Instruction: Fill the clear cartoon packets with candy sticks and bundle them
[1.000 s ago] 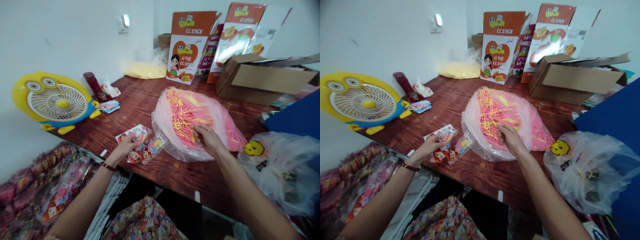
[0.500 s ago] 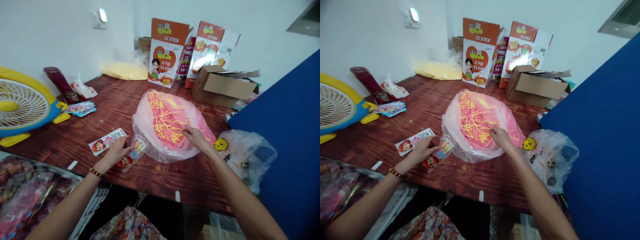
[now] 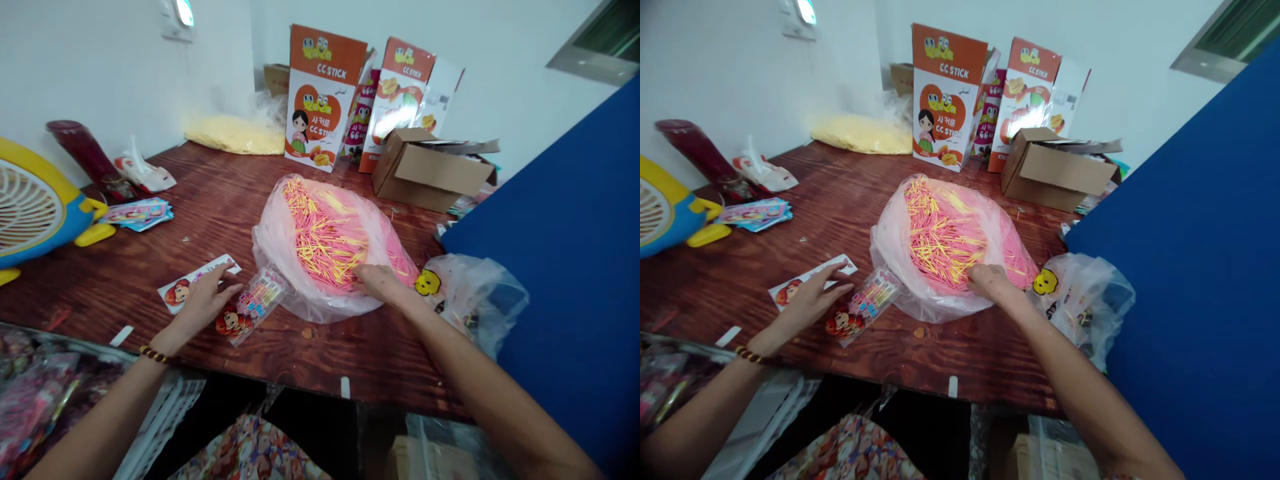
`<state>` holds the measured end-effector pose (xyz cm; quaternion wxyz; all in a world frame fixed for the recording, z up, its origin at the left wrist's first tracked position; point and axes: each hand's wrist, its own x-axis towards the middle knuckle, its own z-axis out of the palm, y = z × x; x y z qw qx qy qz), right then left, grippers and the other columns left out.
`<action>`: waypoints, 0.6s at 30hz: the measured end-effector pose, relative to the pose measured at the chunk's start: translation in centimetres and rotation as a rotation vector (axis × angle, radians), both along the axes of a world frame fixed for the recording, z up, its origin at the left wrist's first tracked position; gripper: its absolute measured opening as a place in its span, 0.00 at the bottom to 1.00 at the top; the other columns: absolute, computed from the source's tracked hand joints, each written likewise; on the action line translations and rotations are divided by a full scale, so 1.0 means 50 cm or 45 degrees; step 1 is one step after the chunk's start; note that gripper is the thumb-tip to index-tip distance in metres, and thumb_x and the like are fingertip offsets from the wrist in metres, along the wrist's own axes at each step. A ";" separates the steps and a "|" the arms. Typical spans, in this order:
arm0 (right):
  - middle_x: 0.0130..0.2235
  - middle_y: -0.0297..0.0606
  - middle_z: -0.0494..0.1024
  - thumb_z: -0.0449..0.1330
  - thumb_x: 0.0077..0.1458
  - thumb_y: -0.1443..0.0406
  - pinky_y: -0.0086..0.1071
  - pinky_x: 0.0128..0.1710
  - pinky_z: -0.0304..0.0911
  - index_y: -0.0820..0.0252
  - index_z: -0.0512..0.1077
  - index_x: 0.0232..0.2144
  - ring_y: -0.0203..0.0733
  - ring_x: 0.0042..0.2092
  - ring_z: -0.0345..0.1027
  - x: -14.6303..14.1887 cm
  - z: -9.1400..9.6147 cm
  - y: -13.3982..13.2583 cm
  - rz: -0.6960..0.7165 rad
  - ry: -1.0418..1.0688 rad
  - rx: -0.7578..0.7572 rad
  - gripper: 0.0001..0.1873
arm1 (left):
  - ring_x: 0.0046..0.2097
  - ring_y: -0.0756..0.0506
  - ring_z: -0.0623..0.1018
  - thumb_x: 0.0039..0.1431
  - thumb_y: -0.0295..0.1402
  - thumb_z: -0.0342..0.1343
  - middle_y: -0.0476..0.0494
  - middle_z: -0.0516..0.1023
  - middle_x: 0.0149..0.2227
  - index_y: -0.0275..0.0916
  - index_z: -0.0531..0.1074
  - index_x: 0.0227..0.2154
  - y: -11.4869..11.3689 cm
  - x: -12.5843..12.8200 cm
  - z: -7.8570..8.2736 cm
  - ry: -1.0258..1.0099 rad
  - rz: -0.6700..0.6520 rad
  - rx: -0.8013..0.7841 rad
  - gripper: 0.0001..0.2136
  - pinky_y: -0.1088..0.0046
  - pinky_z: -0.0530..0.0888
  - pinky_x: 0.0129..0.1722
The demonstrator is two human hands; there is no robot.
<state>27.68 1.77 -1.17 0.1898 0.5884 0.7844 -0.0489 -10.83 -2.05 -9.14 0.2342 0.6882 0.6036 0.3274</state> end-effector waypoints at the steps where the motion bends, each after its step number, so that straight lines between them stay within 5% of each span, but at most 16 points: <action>1: 0.45 0.51 0.80 0.54 0.59 0.61 0.36 0.41 0.63 0.62 0.76 0.42 0.53 0.47 0.75 0.001 0.002 -0.003 0.001 -0.019 -0.007 0.15 | 0.45 0.38 0.78 0.57 0.47 0.55 0.41 0.80 0.43 0.40 0.67 0.54 0.000 -0.002 0.002 -0.014 -0.012 -0.015 0.25 0.57 0.72 0.50; 13: 0.45 0.45 0.80 0.51 0.62 0.61 0.31 0.40 0.64 0.60 0.73 0.43 0.47 0.47 0.74 -0.092 -0.017 0.019 0.202 0.203 0.074 0.14 | 0.49 0.39 0.76 0.61 0.43 0.52 0.38 0.79 0.48 0.40 0.69 0.52 -0.022 0.088 0.057 0.000 -0.139 0.138 0.19 0.56 0.68 0.53; 18: 0.49 0.51 0.77 0.53 0.61 0.63 0.35 0.45 0.65 0.65 0.73 0.46 0.51 0.50 0.72 -0.129 -0.043 0.019 0.215 0.194 0.047 0.15 | 0.52 0.37 0.75 0.59 0.42 0.52 0.41 0.79 0.50 0.43 0.70 0.51 -0.018 0.060 0.069 0.139 -0.050 0.135 0.19 0.56 0.66 0.55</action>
